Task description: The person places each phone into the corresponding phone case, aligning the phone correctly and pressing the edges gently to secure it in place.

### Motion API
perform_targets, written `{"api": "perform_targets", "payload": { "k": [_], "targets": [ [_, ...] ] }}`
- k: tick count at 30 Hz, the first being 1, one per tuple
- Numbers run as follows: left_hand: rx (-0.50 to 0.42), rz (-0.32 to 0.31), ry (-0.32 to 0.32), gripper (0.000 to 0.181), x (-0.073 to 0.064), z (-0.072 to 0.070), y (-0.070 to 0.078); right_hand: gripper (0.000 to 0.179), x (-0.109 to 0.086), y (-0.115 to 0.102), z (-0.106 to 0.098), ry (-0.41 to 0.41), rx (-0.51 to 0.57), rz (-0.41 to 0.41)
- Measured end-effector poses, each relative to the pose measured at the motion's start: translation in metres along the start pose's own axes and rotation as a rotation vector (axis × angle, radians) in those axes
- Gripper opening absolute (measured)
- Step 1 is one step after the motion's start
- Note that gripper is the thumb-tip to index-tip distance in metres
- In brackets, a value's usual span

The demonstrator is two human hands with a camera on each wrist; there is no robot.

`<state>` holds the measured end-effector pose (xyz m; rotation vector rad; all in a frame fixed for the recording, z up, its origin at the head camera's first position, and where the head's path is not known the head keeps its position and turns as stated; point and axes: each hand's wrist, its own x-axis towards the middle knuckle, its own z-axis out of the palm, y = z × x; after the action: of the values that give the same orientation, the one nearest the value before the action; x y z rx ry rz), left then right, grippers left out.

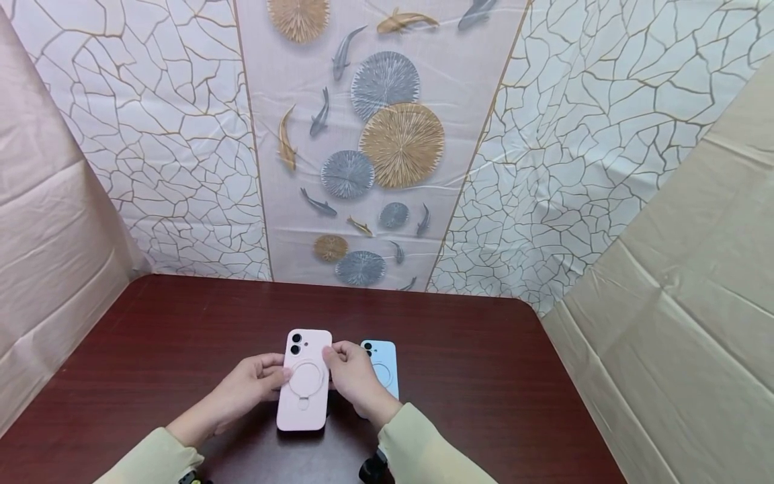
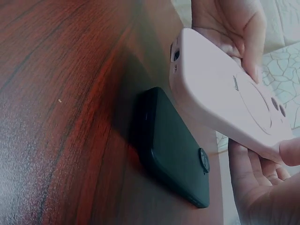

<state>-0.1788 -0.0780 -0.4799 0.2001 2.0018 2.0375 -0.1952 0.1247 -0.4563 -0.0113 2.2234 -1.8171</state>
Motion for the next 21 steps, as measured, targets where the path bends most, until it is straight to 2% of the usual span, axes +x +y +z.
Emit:
{"api": "perform_targets", "payload": {
  "k": [4, 7, 16, 21],
  "targets": [
    [0.000, 0.008, 0.165, 0.035, 0.005, -0.001, 0.005, 0.030, -0.002, -0.001, 0.003, -0.011, -0.013, 0.003],
    [0.006, -0.003, 0.242, 0.031, 0.007, -0.002, 0.009, 0.030, -0.003, -0.002, 0.005, -0.022, -0.010, 0.002],
    [0.070, -0.016, 0.315, 0.024, 0.007, -0.001, 0.012, 0.028, -0.006, -0.003, 0.008, -0.060, 0.004, -0.021],
    [0.063, 0.015, 0.339, 0.020, 0.005, 0.000, 0.012, 0.027, -0.005, -0.003, 0.010, -0.074, 0.005, -0.027]
  ]
}}
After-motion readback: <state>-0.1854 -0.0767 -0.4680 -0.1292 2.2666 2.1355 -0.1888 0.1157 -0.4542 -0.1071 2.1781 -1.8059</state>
